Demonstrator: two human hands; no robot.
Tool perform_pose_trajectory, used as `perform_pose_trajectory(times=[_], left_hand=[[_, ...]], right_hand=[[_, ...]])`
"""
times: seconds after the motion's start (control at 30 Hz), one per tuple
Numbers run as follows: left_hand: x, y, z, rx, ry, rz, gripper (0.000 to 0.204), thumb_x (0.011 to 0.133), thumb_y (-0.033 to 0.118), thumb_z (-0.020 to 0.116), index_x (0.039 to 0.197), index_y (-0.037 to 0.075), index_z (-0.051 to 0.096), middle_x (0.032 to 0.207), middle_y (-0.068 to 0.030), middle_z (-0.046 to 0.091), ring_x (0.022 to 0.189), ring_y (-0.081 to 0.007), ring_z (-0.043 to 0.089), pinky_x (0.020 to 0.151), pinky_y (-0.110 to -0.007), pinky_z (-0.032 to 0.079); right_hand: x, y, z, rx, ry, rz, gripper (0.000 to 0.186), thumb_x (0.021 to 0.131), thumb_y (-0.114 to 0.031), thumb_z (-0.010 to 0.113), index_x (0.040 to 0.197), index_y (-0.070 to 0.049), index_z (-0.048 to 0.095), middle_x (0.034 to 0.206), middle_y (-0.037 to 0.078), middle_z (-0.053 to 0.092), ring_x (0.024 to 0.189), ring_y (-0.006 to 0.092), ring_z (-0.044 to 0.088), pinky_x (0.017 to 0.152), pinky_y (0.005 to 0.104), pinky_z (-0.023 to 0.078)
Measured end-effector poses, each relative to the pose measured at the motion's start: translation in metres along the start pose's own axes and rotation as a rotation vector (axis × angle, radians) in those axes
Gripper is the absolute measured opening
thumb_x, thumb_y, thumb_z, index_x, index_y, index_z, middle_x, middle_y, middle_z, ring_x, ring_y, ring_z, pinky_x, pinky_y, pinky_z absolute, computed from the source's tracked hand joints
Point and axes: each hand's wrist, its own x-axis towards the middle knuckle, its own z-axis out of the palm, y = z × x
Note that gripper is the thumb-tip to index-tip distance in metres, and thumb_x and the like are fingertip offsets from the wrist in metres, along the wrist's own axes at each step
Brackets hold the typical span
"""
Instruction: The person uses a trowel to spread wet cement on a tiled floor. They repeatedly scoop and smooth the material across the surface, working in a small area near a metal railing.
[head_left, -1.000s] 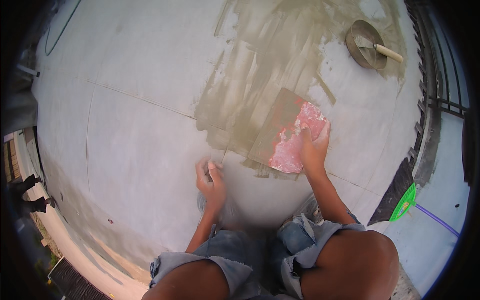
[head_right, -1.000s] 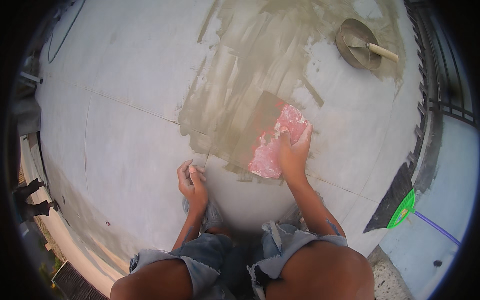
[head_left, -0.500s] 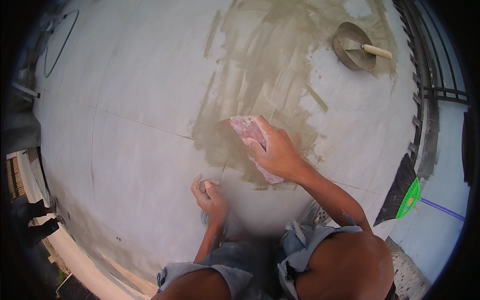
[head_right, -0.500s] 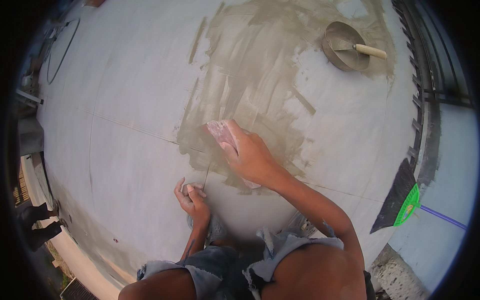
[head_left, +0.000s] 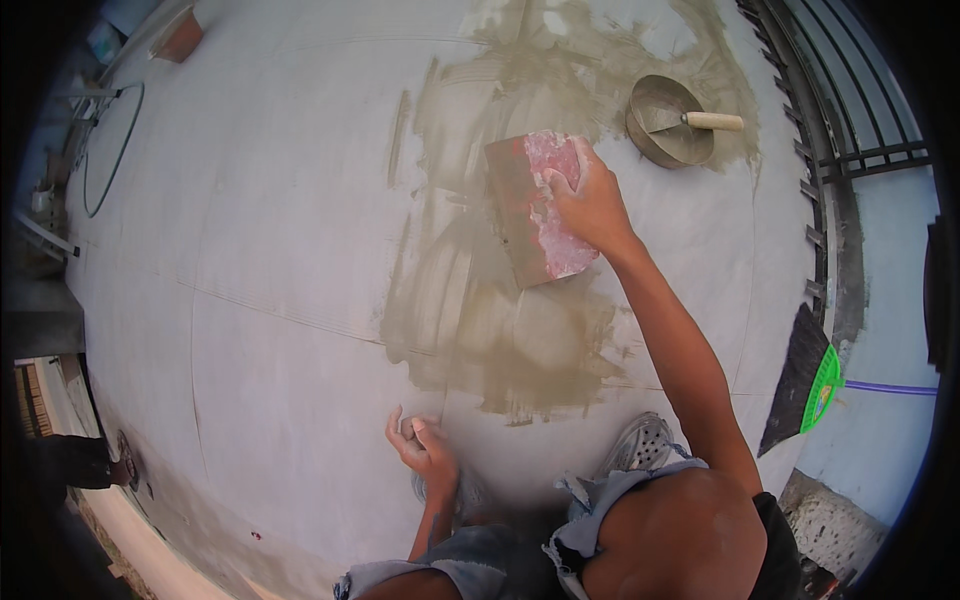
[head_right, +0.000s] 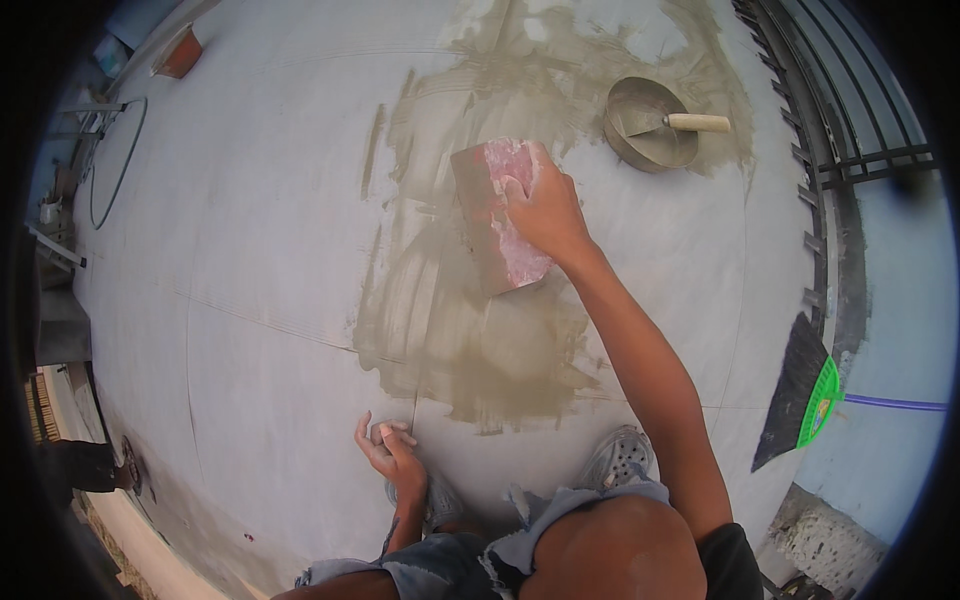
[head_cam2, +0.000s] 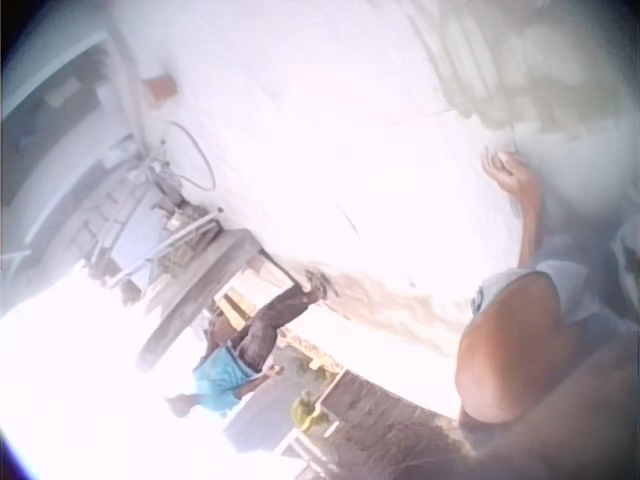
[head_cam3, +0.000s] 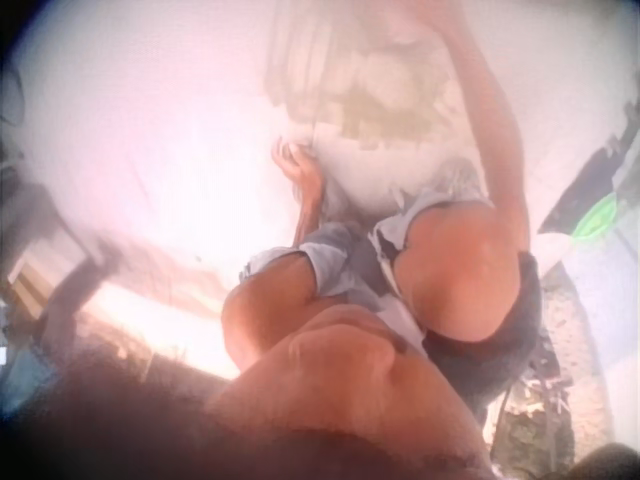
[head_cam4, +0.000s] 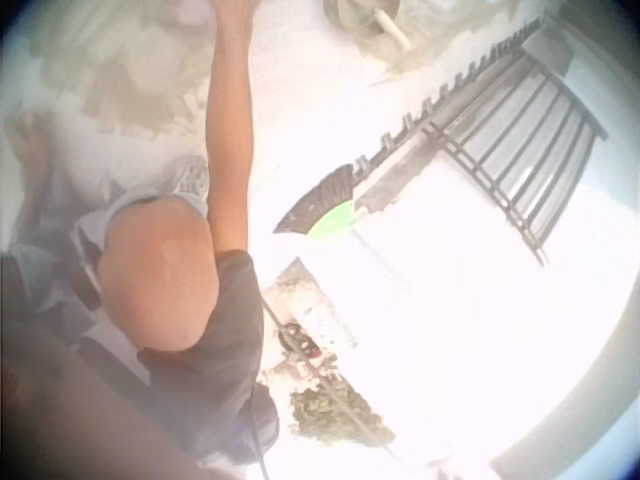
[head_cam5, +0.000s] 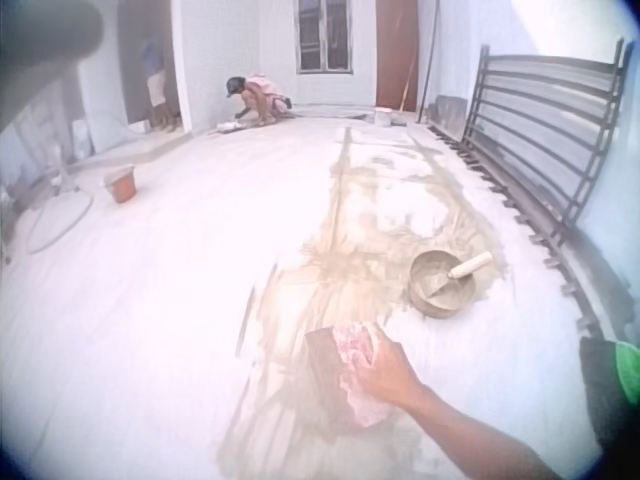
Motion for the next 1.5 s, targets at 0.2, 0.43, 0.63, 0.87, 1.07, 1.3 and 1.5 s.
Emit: perform_pose_trajectory(times=[0.2, 0.43, 0.63, 0.87, 1.07, 1.3, 1.5], left_hand=[[0.004, -0.001, -0.005, -0.013, 0.016, 0.011, 0.042, 0.115, 0.022, 0.047, 0.149, -0.001, 0.04, 0.094, -0.0067, 0.064, 0.069, -0.0094, 0.05, 0.067, -0.025, 0.044], [0.001, 0.004, 0.005, 0.026, -0.053, -0.027, 0.041, 0.115, 0.02, 0.047, 0.148, -0.003, 0.041, 0.095, -0.0075, 0.065, 0.071, -0.0097, 0.053, 0.069, -0.026, 0.045], [0.004, 0.004, -0.007, 0.088, -0.023, -0.014, 0.039, 0.113, 0.017, 0.05, 0.145, -0.004, 0.044, 0.095, -0.0081, 0.067, 0.071, -0.0099, 0.055, 0.068, -0.026, 0.047], [0.0, 0.004, -0.004, 0.11, -0.037, 0.006, 0.037, 0.113, 0.016, 0.049, 0.144, -0.004, 0.046, 0.093, -0.0092, 0.067, 0.07, -0.01, 0.055, 0.067, -0.026, 0.048], [-0.002, -0.001, -0.008, 0.133, -0.024, -0.028, 0.037, 0.114, 0.018, 0.049, 0.144, -0.004, 0.046, 0.093, -0.0099, 0.067, 0.071, -0.0105, 0.056, 0.068, -0.026, 0.048], [-0.005, -0.002, -0.004, 0.166, -0.134, -0.003, 0.037, 0.114, 0.018, 0.048, 0.144, -0.005, 0.046, 0.093, -0.0102, 0.068, 0.072, -0.0114, 0.057, 0.067, -0.027, 0.049], [-0.003, 0.002, -0.014, 0.222, -0.112, -0.014, 0.038, 0.114, 0.019, 0.048, 0.145, -0.004, 0.046, 0.094, -0.0102, 0.068, 0.072, -0.0114, 0.057, 0.067, -0.027, 0.049]], right_hand=[[-0.074, 0.034, -0.018, 0.242, -0.024, 0.171, 0.063, 0.094, -0.013, 0.073, 0.147, 0.012, 0.049, 0.132, 0.03, 0.068, 0.126, 0.0381, 0.067, 0.11, 0.0423, 0.049], [-0.049, 0.071, 0.012, 0.079, 0.179, 0.131, 0.06, 0.093, -0.01, 0.072, 0.147, 0.007, 0.05, 0.131, 0.031, 0.068, 0.125, 0.0426, 0.068, 0.107, 0.0446, 0.05], [0.104, 0.088, -0.013, 0.028, 0.237, 0.055, 0.055, 0.092, -0.013, 0.074, 0.139, 0.006, 0.054, 0.125, 0.03, 0.07, 0.121, 0.0462, 0.068, 0.105, 0.0481, 0.051], [0.245, 0.096, -0.005, -0.213, 0.116, 0.201, 0.058, 0.087, -0.021, 0.079, 0.133, 0.01, 0.063, 0.128, 0.033, 0.07, 0.119, 0.0462, 0.071, 0.099, 0.0483, 0.057], [0.29, 0.058, -0.016, -0.424, -0.013, 0.091, 0.06, 0.089, -0.028, 0.079, 0.132, 0.01, 0.064, 0.128, 0.032, 0.071, 0.12, 0.0442, 0.071, 0.097, 0.05, 0.058], [0.312, 0.018, 0.017, -0.665, -0.071, -0.124, 0.062, 0.094, -0.017, 0.074, 0.152, -0.01, 0.055, 0.124, 0.023, 0.074, 0.114, 0.044, 0.071, 0.097, 0.0525, 0.056], [0.241, -0.026, 0.041, -0.789, -0.259, -0.382, 0.056, 0.096, -0.012, 0.069, 0.151, -0.015, 0.058, 0.124, 0.021, 0.075, 0.111, 0.0432, 0.072, 0.095, 0.0529, 0.057]])
